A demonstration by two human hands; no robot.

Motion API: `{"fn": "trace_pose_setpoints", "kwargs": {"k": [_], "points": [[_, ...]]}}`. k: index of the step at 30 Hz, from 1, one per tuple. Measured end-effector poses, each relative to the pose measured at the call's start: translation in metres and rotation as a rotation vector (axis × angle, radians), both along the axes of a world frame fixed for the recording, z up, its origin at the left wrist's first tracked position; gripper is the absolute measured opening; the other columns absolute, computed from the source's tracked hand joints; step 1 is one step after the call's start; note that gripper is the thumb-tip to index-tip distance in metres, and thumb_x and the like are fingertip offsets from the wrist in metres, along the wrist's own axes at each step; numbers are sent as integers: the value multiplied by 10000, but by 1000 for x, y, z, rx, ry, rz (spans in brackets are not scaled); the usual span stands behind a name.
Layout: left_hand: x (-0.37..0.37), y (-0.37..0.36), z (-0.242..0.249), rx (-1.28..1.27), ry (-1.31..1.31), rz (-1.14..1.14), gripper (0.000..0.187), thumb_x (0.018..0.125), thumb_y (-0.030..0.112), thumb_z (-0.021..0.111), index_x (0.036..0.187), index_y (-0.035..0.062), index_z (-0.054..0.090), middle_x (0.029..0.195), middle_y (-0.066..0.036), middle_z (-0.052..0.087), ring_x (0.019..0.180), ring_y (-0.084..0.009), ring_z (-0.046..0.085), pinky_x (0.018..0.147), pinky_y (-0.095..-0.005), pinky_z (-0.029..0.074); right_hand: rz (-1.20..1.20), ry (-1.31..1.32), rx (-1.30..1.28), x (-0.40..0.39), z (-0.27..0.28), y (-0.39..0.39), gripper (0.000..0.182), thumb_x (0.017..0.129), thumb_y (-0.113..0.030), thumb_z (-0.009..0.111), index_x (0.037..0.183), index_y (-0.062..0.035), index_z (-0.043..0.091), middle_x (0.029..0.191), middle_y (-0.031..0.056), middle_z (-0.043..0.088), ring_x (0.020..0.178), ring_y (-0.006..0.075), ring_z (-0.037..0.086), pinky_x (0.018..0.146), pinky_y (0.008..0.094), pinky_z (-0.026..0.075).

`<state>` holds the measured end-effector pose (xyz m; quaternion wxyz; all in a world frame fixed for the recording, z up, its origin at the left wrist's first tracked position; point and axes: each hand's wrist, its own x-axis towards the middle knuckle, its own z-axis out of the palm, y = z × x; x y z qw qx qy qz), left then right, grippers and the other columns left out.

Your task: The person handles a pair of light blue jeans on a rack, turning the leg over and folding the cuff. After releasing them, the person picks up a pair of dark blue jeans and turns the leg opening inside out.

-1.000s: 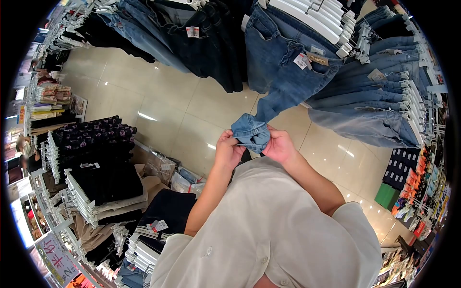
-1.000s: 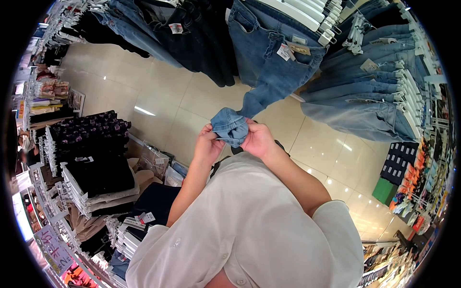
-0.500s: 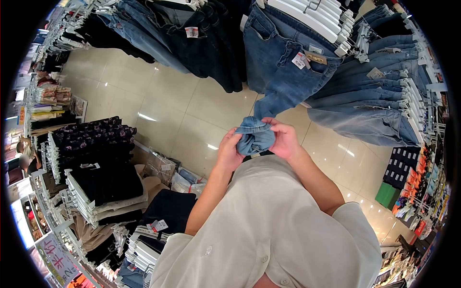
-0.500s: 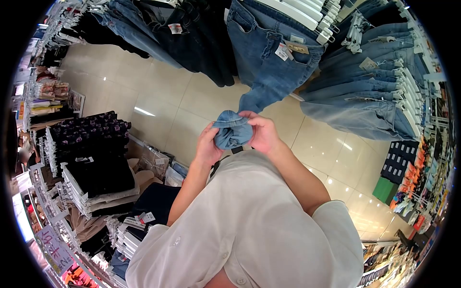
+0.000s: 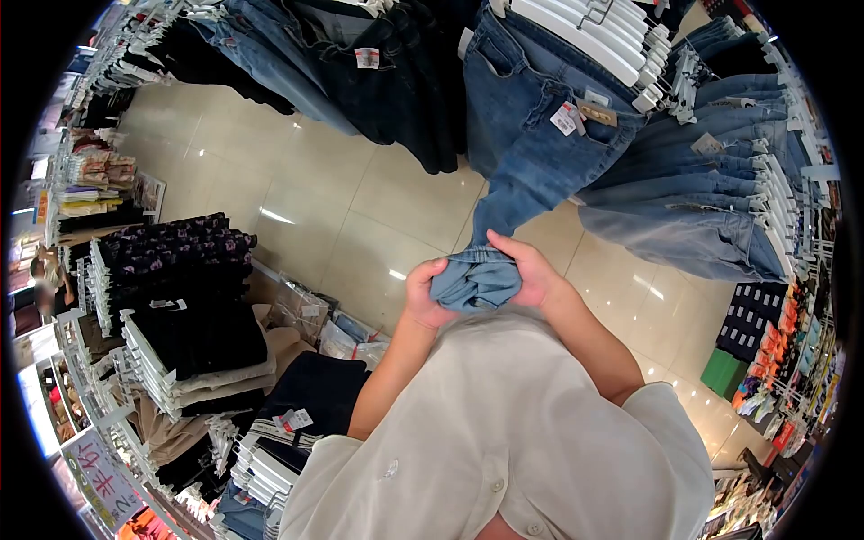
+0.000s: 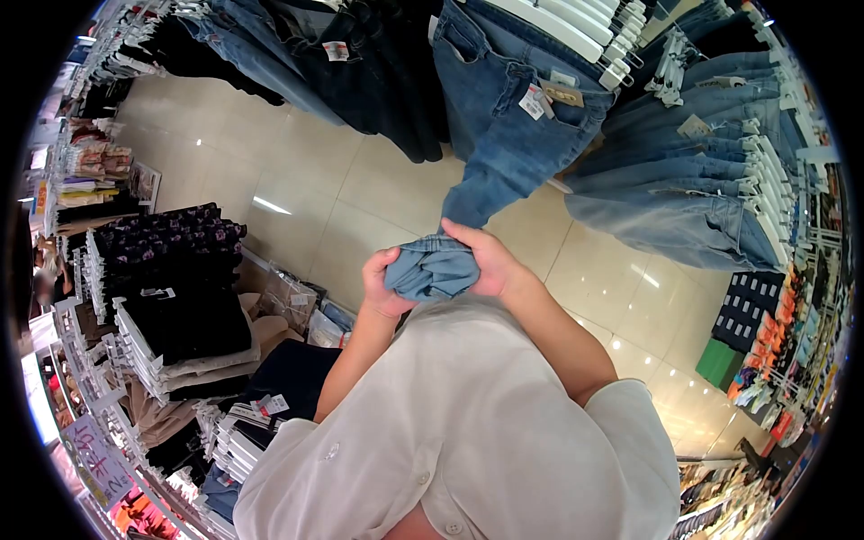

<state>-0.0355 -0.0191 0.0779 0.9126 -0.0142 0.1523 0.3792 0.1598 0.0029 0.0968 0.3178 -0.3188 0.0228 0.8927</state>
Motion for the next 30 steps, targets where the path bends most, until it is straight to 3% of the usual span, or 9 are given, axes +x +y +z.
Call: {"fn": "trace_pose_setpoints", "kwargs": {"k": [2, 5, 7, 10, 12, 14, 15, 17, 30], "points": [[-1, 1, -8, -21, 114, 12, 461, 927, 289, 490, 1197, -76, 566, 1184, -184, 638, 1084, -307, 616, 981, -416, 466, -43, -195, 70, -3, 0, 0, 258, 961, -243, 592, 970, 7, 656, 970, 96, 684, 865, 200, 659, 793, 312, 522], [-4, 3, -11, -46, 229, 81, 418, 945, 278, 501, 1182, -57, 580, 1162, -162, 651, 1067, -283, 626, 969, -399, 475, 53, -1074, 748, 5, -4, -14, 103, 924, -119, 611, 929, -24, 650, 919, 65, 643, 786, 157, 612, 739, 265, 484], [-6, 0, -14, -85, 258, 122, 395, 951, 283, 510, 1168, -38, 591, 1148, -145, 658, 1059, -269, 630, 960, -392, 482, -76, -1126, 968, 12, 40, -25, 26, 877, -22, 615, 894, -37, 626, 858, 29, 588, 727, 119, 549, 679, 237, 435], [-9, -6, -19, -145, 278, 152, 370, 958, 300, 516, 1149, -5, 601, 1133, -123, 663, 1053, -254, 633, 949, -388, 490, -214, -370, 878, 27, 135, -49, 66, 870, 10, 585, 823, -35, 577, 788, 32, 560, 667, 141, 541, 577, 283, 408], [-5, -10, -25, -128, 284, 173, 361, 966, 297, 509, 1162, 5, 591, 1130, -114, 661, 1049, -248, 633, 947, -383, 492, -139, 425, 1072, 36, 173, -44, 97, 844, 6, 666, 768, 12, 606, 714, 139, 567, 557, 247, 561, 495, 347, 408], [0, -10, -22, -136, 293, 163, 393, 971, 306, 489, 1186, -10, 577, 1164, -125, 646, 1073, -262, 619, 969, -391, 475, 37, 750, 1258, 31, 200, -30, 97, 793, -51, 683, 848, 13, 635, 777, 120, 635, 537, 279, 577, 541, 359, 474], [1, -10, -22, -120, 283, 149, 417, 968, 309, 477, 1205, -21, 573, 1190, -140, 638, 1102, -280, 607, 994, -400, 458, -121, 593, 1193, 24, 227, -34, 84, 805, 26, 709, 810, 90, 655, 777, 207, 617, 612, 304, 618, 510, 375, 467], [5, -7, -7, -90, 281, 129, 388, 977, 312, 482, 1177, -5, 581, 1155, -116, 644, 1060, -248, 619, 957, -385, 480, -110, 449, 1268, 21, 241, -39, 187, 970, -235, 581, 998, -70, 666, 948, 133, 656, 751, 246, 623, 587, 350, 485], [8, -13, -7, -121, 355, 155, 389, 972, 323, 498, 1166, 0, 592, 1133, -108, 656, 1050, -242, 629, 945, -374, 488, -120, 847, 833, -11, 260, -62, 98, 925, -101, 578, 871, -22, 598, 718, 143, 593, 565, 206, 593, 378, 307, 373]]}}
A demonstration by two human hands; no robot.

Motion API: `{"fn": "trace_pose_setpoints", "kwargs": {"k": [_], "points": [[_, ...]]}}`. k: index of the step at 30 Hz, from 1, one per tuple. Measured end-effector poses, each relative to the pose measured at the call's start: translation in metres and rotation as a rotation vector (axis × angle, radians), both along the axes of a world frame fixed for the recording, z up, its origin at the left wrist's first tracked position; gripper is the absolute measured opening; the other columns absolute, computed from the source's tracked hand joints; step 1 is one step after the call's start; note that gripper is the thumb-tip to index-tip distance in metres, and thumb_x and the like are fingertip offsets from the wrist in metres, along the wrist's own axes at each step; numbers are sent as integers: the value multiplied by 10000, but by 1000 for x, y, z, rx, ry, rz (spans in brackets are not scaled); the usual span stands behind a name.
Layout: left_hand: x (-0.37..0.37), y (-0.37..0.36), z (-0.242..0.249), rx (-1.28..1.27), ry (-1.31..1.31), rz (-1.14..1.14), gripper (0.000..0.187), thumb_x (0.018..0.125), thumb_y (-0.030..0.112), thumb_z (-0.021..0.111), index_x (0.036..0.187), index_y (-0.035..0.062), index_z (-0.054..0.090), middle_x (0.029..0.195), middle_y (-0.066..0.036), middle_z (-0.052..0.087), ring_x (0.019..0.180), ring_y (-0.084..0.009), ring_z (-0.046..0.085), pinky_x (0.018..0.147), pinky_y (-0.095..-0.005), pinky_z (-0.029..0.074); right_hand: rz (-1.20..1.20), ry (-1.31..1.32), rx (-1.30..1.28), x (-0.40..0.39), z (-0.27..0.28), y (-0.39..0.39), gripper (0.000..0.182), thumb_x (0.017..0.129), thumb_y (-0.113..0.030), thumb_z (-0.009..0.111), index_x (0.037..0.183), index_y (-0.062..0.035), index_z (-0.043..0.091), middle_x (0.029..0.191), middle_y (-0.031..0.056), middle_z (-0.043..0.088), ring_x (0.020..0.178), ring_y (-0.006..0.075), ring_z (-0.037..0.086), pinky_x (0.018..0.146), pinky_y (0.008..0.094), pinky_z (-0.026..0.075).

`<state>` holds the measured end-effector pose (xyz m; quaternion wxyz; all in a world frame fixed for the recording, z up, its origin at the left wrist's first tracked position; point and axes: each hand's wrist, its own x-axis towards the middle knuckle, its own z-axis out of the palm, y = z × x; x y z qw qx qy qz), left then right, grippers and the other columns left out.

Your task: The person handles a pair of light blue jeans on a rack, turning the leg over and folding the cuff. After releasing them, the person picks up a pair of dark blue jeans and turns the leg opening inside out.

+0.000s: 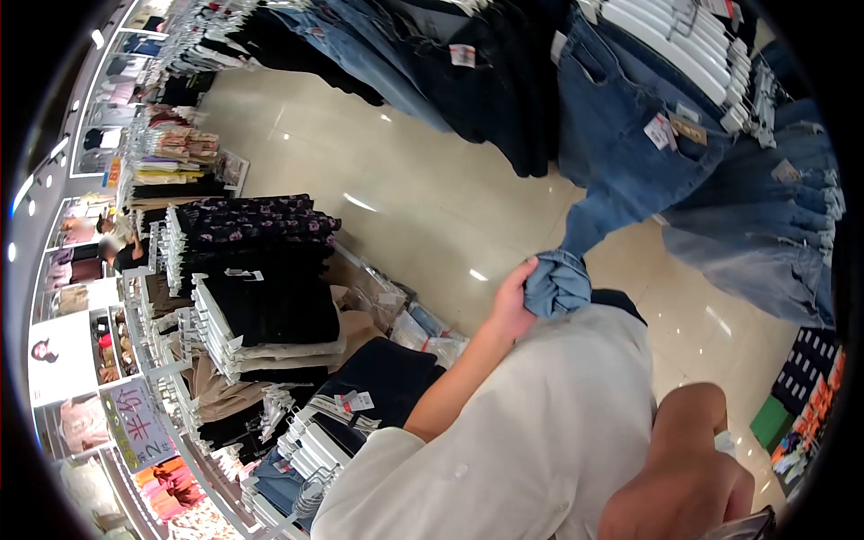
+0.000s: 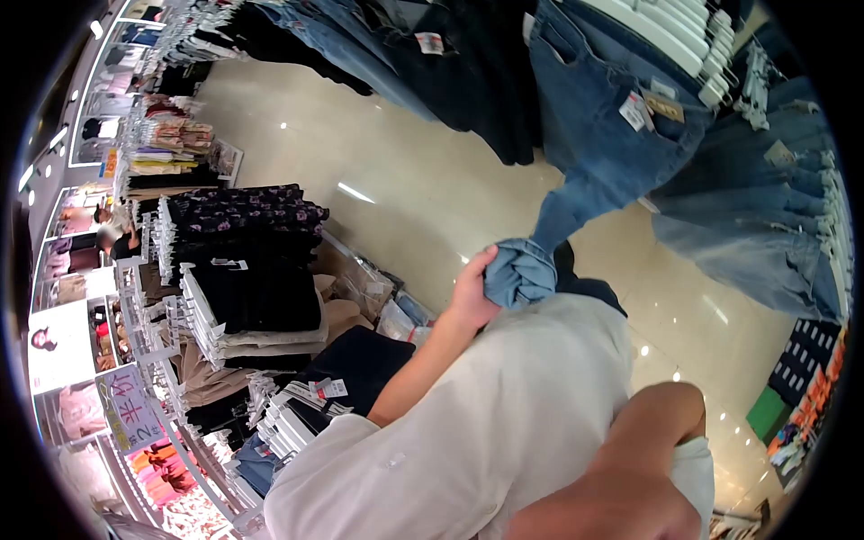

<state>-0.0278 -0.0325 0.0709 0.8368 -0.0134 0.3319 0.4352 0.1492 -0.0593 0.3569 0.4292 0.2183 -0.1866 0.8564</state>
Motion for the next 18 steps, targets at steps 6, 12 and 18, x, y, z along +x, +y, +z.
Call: {"fn": "trace_pose_setpoints", "kwargs": {"k": [6, 12, 18], "points": [[-3, 3, -3, 46, -27, 4, 380, 973, 296, 494, 1154, -25, 586, 1109, -132, 660, 1031, -258, 634, 941, -380, 490, 96, 178, 11, -10, -7, 8, 100, 919, -110, 595, 898, -12, 600, 735, 139, 597, 581, 216, 594, 403, 316, 387], [-3, 3, -3, 68, -35, -8, 390, 977, 301, 479, 1161, -28, 581, 1118, -136, 656, 1034, -259, 631, 934, -384, 490, 160, 278, 4, -17, -11, 9, 118, 912, -119, 611, 925, -2, 601, 752, 135, 601, 596, 225, 595, 429, 325, 402], [-3, 4, -3, 84, -48, -16, 398, 980, 297, 468, 1170, -35, 577, 1125, -138, 654, 1047, -257, 627, 946, -381, 482, 201, 332, 8, -22, -14, 11, 146, 906, -128, 627, 952, 8, 603, 769, 131, 605, 611, 235, 596, 454, 333, 416]]}}
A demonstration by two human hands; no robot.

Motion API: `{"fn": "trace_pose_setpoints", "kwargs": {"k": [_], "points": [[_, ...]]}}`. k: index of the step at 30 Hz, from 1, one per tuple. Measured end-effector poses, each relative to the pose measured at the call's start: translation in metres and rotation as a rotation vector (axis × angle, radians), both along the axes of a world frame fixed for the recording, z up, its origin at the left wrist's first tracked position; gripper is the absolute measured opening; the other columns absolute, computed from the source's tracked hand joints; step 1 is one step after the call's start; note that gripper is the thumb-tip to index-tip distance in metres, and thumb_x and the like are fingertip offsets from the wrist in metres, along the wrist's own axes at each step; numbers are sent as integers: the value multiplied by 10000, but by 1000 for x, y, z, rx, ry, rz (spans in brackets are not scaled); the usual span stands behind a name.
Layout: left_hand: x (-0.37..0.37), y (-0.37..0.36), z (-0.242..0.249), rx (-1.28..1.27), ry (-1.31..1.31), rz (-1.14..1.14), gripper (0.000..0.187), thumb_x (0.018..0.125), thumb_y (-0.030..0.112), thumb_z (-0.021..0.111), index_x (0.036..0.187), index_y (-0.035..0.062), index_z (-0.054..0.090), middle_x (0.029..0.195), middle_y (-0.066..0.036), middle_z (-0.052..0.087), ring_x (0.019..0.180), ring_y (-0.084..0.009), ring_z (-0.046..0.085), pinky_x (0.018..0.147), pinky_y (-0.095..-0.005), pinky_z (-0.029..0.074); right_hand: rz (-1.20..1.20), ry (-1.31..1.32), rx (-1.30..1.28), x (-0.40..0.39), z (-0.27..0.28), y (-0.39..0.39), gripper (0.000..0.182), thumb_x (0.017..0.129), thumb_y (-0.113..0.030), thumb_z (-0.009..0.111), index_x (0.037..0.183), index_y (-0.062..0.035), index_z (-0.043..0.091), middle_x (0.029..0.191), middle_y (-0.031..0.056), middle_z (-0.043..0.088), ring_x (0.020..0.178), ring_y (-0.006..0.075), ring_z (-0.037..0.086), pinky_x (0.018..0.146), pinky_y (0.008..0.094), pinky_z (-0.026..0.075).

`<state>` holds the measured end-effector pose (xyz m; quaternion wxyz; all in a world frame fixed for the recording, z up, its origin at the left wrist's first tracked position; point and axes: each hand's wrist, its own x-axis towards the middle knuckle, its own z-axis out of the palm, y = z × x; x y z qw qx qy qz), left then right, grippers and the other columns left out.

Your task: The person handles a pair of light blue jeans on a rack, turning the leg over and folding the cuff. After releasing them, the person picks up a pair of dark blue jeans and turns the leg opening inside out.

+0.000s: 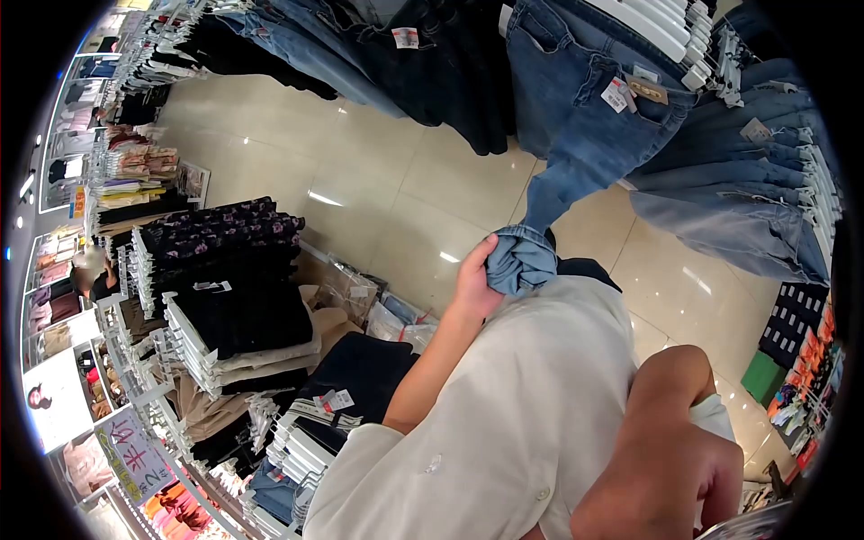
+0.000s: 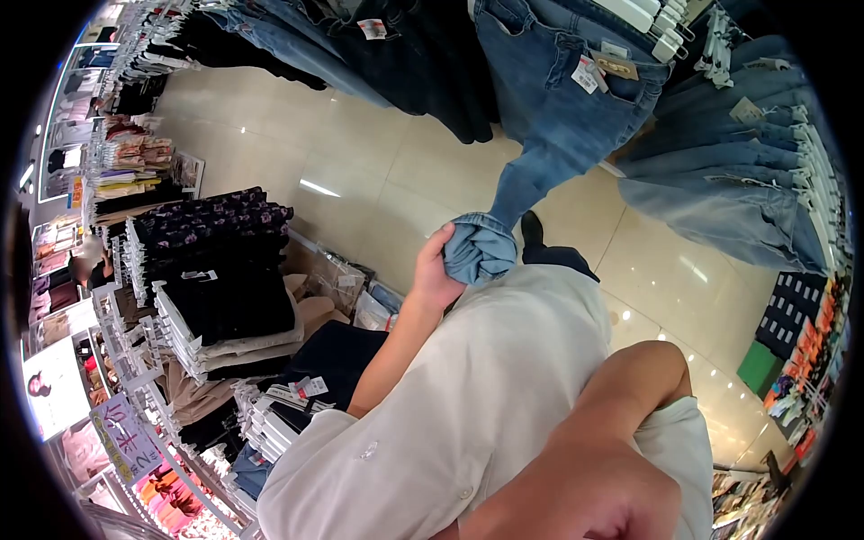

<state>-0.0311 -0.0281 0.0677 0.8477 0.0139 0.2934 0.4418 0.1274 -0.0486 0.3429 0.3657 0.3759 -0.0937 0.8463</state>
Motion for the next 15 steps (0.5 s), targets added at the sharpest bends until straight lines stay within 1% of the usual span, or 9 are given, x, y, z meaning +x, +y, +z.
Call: {"fn": "trace_pose_setpoints", "kwargs": {"k": [7, 10, 15], "points": [[1, 0, 3, -12, 5, 9, 401, 981, 297, 467, 1174, -34, 581, 1132, -133, 654, 1056, -252, 625, 953, -379, 480, 28, 31, 13, -2, -1, 1, 185, 898, -139, 646, 984, 20, 604, 789, 126, 609, 629, 245, 597, 484, 344, 433], [-1, -2, -1, -33, 10, 16, 417, 971, 297, 478, 1190, -46, 567, 1159, -147, 640, 1065, -274, 614, 950, -396, 475, 41, 43, 15, -3, -1, 1, 203, 895, -144, 654, 997, 25, 605, 798, 124, 611, 636, 250, 598, 497, 348, 440], [-2, -3, -6, -34, 15, -1, 407, 963, 313, 512, 1189, -18, 585, 1147, -123, 651, 1071, -254, 619, 957, -384, 478, 57, 61, 11, -3, -1, 1, 234, 890, -151, 668, 1019, 33, 606, 812, 120, 614, 649, 258, 598, 518, 355, 453]]}}
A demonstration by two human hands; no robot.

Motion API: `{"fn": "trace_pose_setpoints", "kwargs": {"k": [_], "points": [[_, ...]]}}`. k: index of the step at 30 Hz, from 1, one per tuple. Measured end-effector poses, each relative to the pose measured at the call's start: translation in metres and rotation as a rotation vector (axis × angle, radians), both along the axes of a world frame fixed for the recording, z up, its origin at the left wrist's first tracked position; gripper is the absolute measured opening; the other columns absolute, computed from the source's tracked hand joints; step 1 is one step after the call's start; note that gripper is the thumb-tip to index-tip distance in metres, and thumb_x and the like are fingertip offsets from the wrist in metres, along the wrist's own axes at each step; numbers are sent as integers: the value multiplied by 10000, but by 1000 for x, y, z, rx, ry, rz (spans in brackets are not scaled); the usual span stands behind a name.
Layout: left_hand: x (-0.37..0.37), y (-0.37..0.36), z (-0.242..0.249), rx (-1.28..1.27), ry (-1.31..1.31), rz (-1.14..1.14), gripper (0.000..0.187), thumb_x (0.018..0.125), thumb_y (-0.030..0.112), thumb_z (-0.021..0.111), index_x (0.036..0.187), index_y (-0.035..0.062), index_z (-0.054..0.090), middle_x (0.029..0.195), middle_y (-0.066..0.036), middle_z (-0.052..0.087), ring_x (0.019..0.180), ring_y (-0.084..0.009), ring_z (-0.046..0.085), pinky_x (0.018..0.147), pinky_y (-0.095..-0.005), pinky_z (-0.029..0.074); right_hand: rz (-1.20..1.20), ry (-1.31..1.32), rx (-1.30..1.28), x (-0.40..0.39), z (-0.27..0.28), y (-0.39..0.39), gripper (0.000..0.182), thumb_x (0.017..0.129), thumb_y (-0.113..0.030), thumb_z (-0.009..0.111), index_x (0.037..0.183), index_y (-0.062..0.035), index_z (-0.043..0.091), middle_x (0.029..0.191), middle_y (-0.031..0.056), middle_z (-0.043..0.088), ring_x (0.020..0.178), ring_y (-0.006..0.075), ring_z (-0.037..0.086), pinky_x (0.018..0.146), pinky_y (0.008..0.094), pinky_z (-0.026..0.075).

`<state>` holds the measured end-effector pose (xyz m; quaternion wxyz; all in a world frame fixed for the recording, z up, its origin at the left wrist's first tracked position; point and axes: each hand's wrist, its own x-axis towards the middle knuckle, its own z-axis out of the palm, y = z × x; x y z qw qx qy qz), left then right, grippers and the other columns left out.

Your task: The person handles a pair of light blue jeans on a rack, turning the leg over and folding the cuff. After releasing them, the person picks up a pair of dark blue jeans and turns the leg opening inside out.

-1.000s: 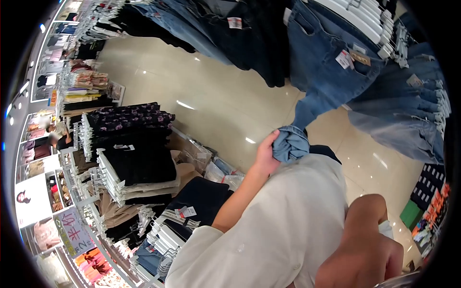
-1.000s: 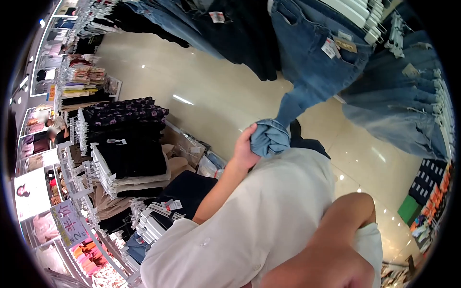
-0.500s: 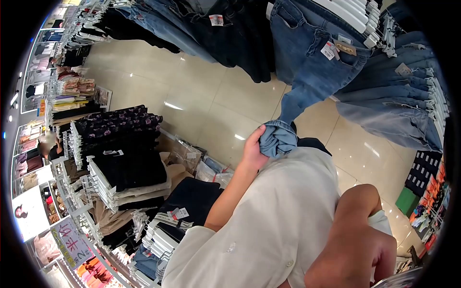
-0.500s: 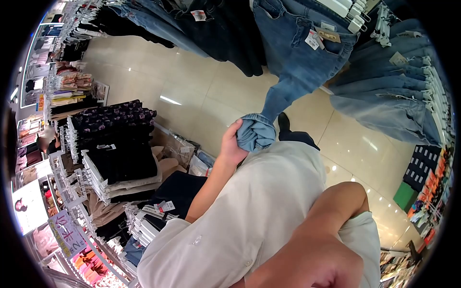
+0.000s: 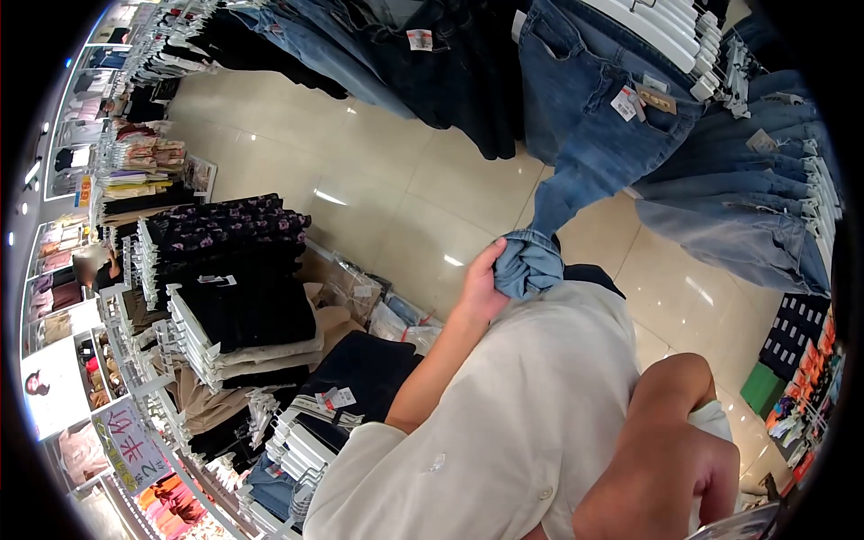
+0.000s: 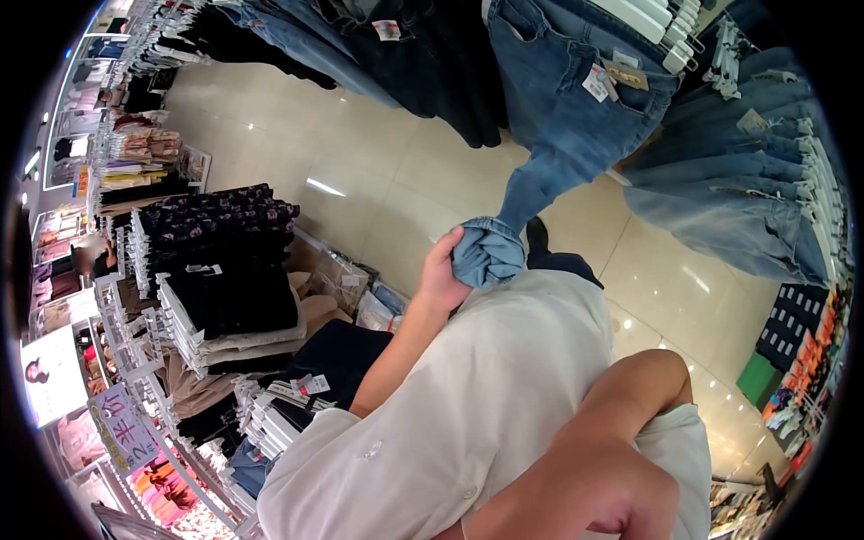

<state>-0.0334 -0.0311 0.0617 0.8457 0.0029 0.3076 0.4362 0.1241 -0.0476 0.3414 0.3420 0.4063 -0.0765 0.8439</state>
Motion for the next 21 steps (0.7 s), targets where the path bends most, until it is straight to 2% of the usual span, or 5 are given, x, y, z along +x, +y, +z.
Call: {"fn": "trace_pose_setpoints", "kwargs": {"k": [7, 10, 14, 18, 21], "points": [[1, -1, 6, -19, 7, -4, 412, 965, 323, 512, 1203, -7, 580, 1176, -115, 643, 1094, -253, 611, 971, -387, 469, -245, -236, 85, 18, -7, 5, 236, 904, -197, 679, 1028, -18, 588, 871, 85, 579, 686, 229, 567, 512, 332, 436], [1, -2, 5, -29, 8, -16, 414, 968, 325, 508, 1211, -4, 575, 1185, -108, 641, 1099, -247, 609, 974, -384, 467, -696, -539, 373, 45, -6, 24, 75, 756, 77, 721, 803, 70, 663, 757, 195, 618, 619, 291, 625, 503, 354, 469], [0, -1, 9, -25, 16, -24, 409, 971, 326, 506, 1204, -2, 578, 1176, -107, 644, 1089, -243, 614, 963, -382, 473, -1419, -750, 133, 36, 4, -2, 196, 761, -108, 787, 798, -49, 604, 734, 100, 633, 590, 189, 618, 500, 292, 480], [0, -2, 7, -30, 19, -11, 415, 971, 315, 496, 1204, -21, 573, 1179, -125, 640, 1090, -259, 609, 966, -387, 468, -1442, -982, 339, 40, 22, 0, 220, 928, -263, 643, 997, -70, 563, 865, 44, 530, 681, 188, 517, 478, 288, 386], [0, -2, 4, -38, 23, -10, 420, 971, 308, 491, 1208, -30, 568, 1186, -134, 636, 1095, -267, 604, 972, -390, 463, -1521, -1131, 254, 31, 28, -8, 183, 953, -302, 589, 946, -123, 553, 815, 3, 479, 617, 161, 447, 473, 275, 348]]}}
